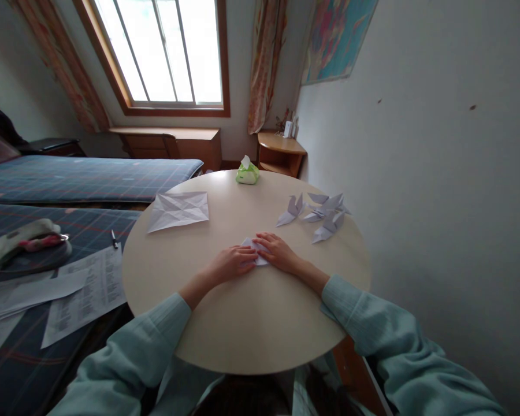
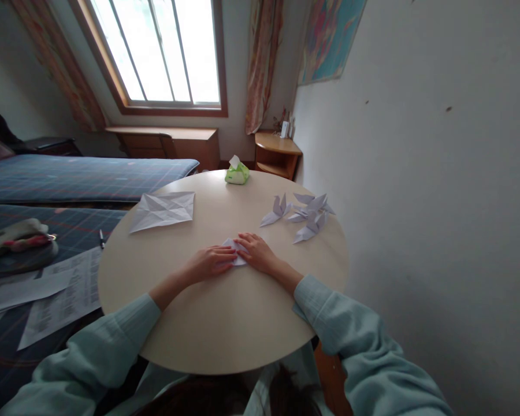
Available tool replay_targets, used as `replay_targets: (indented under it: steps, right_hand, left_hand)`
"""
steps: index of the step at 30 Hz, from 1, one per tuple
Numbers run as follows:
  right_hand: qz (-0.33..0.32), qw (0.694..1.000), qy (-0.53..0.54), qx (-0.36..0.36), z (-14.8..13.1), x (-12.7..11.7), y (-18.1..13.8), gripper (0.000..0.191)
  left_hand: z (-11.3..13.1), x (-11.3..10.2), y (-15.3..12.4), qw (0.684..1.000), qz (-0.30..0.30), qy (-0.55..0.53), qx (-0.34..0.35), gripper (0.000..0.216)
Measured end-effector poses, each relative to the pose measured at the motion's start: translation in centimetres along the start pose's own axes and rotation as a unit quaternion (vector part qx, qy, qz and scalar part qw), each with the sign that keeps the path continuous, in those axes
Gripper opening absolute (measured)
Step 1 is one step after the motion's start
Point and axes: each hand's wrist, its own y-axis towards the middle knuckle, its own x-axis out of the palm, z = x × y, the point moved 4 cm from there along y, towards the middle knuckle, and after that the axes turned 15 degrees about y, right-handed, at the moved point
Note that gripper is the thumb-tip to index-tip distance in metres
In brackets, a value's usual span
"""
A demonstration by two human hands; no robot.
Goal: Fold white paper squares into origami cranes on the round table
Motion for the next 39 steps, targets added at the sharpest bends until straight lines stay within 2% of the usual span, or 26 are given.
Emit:
replay_targets:
  steps: [4,9,14,17,20,23,25,27,32,39]
  right_hand:
    - [0.001,1.000,0.002,0.001,0.1,0.1,0.0,0.035]
    - [0.017,0.999,0.029,-0.009,0.5,0.6,0.1,0.033]
    - [0.043,0.987,0.153,0.022,1.4,0.4,0.2,0.031]
    - [0.084,0.944,0.303,0.097,2.1,-0.4,0.2,0.033]
    - [0.150,0.867,0.446,0.165,2.6,-1.1,-0.1,0.042]
    - [0.193,0.798,0.537,0.191,2.5,-1.6,-0.3,0.050]
    - [0.193,0.776,0.568,0.194,2.2,-1.6,-0.3,0.050]
    - [0.172,0.781,0.572,0.181,1.9,-1.4,-0.1,0.047]
    - [0.123,0.832,0.521,0.146,1.5,-0.8,0.4,0.034]
    - [0.140,0.870,0.444,0.163,2.3,-0.4,0.2,0.020]
  left_hand:
    - [0.9,0.0,0.1,0.996,-0.028,0.083,0.012,0.023]
    - [1.8,0.6,1.1,0.982,-0.058,0.176,-0.037,0.022]
    - [1.7,1.3,2.1,0.969,-0.067,0.218,-0.095,0.029]
    - [1.3,1.3,2.3,0.970,-0.086,0.206,-0.096,0.028]
    - [0.6,0.8,2.2,0.971,-0.093,0.187,-0.114,0.023]
    - [-0.4,-0.1,1.9,0.964,-0.094,0.170,-0.181,0.021]
    - [-0.8,-0.7,1.7,0.956,-0.090,0.159,-0.230,0.023]
    - [-0.9,-1.1,1.7,0.951,-0.082,0.144,-0.260,0.026]
    - [-0.5,-1.3,1.8,0.953,-0.072,0.108,-0.275,0.028]
    - [-0.8,-1.3,1.7,0.954,-0.054,0.083,-0.282,0.030]
